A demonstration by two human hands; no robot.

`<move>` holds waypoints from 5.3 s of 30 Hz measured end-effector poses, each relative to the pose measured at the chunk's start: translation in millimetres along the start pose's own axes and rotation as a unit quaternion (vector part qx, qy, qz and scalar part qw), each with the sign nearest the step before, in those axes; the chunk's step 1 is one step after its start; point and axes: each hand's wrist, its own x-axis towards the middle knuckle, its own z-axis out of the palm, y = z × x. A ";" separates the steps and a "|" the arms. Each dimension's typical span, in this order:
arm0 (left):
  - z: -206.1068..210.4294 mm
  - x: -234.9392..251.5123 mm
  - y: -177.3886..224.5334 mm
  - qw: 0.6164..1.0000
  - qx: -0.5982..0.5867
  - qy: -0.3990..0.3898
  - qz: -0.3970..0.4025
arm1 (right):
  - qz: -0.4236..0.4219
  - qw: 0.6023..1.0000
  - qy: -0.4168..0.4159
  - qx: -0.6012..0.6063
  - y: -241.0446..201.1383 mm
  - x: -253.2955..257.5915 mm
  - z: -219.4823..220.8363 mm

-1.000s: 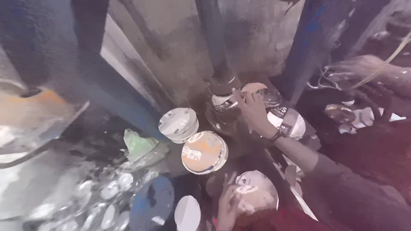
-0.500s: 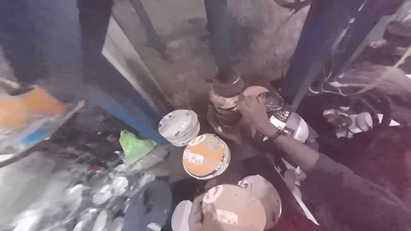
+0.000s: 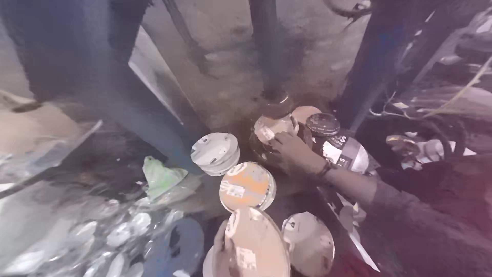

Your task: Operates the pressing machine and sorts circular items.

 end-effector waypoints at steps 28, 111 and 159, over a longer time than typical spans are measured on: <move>133.5 66.4 -22.8 0.984 0.024 -0.161 -0.070 | 0.389 0.827 -0.036 0.403 137.1 -7.2 -24.5; -11.7 -31.0 -61.9 0.976 0.169 -0.063 -0.120 | 0.370 0.817 -0.012 0.442 -95.3 -210.5 31.4; -50.9 10.2 14.4 0.987 -0.074 0.136 0.045 | 0.123 0.916 0.070 0.376 -85.7 27.9 33.5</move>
